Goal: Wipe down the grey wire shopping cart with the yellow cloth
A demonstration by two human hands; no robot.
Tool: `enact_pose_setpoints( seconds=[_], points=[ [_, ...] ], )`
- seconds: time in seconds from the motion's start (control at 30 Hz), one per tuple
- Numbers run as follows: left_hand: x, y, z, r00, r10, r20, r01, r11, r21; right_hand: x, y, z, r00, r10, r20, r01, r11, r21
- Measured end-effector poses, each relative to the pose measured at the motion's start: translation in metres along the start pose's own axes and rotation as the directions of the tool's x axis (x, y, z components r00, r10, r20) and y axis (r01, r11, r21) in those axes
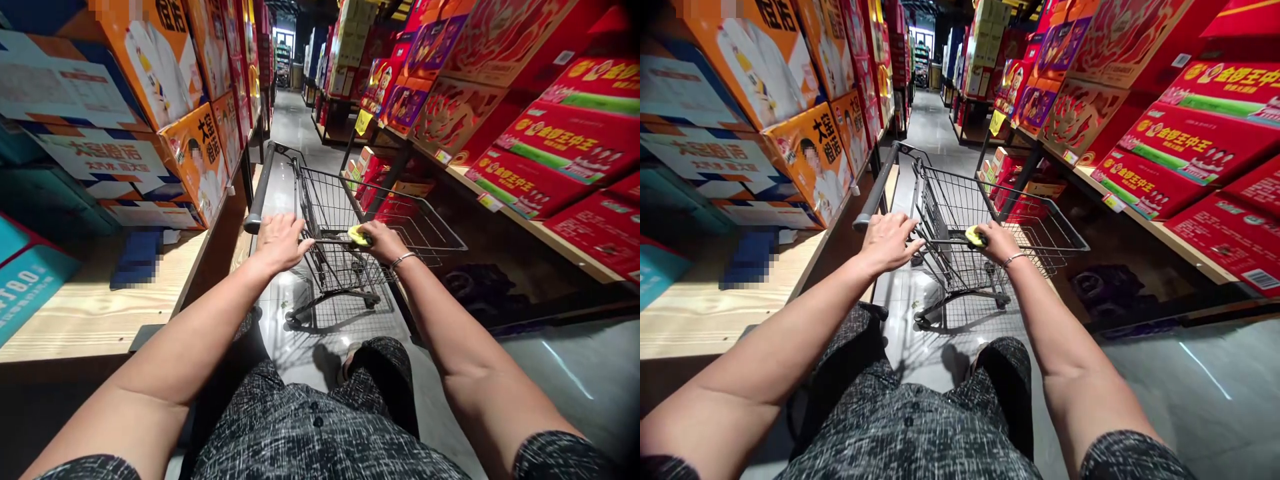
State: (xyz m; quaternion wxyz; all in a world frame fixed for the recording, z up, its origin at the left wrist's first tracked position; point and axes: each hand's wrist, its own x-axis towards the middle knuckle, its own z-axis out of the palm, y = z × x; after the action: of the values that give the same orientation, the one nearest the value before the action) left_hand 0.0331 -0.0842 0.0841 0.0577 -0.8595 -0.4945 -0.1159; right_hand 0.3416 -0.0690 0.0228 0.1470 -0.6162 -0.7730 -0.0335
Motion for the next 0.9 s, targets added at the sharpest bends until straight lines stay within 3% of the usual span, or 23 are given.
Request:
enact_pose_setpoints(
  seconds=[0.13, 0.23, 0.33, 0.4, 0.5, 0.63, 0.77, 0.83, 0.9],
  points=[
    [0.013, -0.022, 0.019, 0.995, -0.036, -0.098, 0.033, 0.999, -0.032, -0.008, 0.011, 0.010, 0.994, 0.106, -0.024, -0.101, 0.982, 0.161],
    [0.023, -0.037, 0.030, 0.982, -0.070, -0.178, 0.057, 0.995, -0.080, -0.010, -0.005, 0.018, 0.985, 0.164, -0.054, -0.142, 0.947, 0.287],
    [0.031, -0.051, 0.039, 0.959, -0.109, -0.261, 0.070, 0.985, -0.155, -0.014, -0.022, 0.018, 0.976, 0.219, -0.011, -0.192, 0.878, 0.437],
    [0.035, -0.059, 0.043, 0.947, -0.120, -0.298, 0.063, 0.979, -0.195, -0.018, -0.029, 0.014, 0.967, 0.241, 0.083, -0.244, 0.779, 0.578],
    [0.040, -0.072, 0.047, 0.939, -0.122, -0.322, 0.045, 0.971, -0.237, -0.023, -0.036, 0.005, 0.940, 0.240, 0.244, -0.338, 0.545, 0.767],
    [0.046, -0.084, 0.050, 0.929, -0.167, -0.329, 0.074, 0.958, -0.278, -0.022, -0.045, -0.003, 0.922, 0.205, 0.328, -0.373, 0.245, 0.895],
    [0.043, -0.076, 0.049, 0.898, -0.233, -0.374, 0.125, 0.949, -0.291, -0.012, -0.056, 0.000, 0.923, 0.174, 0.342, -0.362, 0.099, 0.927],
    [0.040, -0.060, 0.046, 0.905, -0.210, -0.371, 0.090, 0.944, -0.316, -0.004, -0.059, 0.006, 0.936, 0.159, 0.313, -0.332, 0.114, 0.936],
    [0.041, -0.038, 0.044, 0.947, -0.122, -0.296, -0.012, 0.911, -0.412, 0.007, -0.061, 0.011, 0.953, 0.139, 0.269, -0.289, 0.158, 0.944]
  ],
)
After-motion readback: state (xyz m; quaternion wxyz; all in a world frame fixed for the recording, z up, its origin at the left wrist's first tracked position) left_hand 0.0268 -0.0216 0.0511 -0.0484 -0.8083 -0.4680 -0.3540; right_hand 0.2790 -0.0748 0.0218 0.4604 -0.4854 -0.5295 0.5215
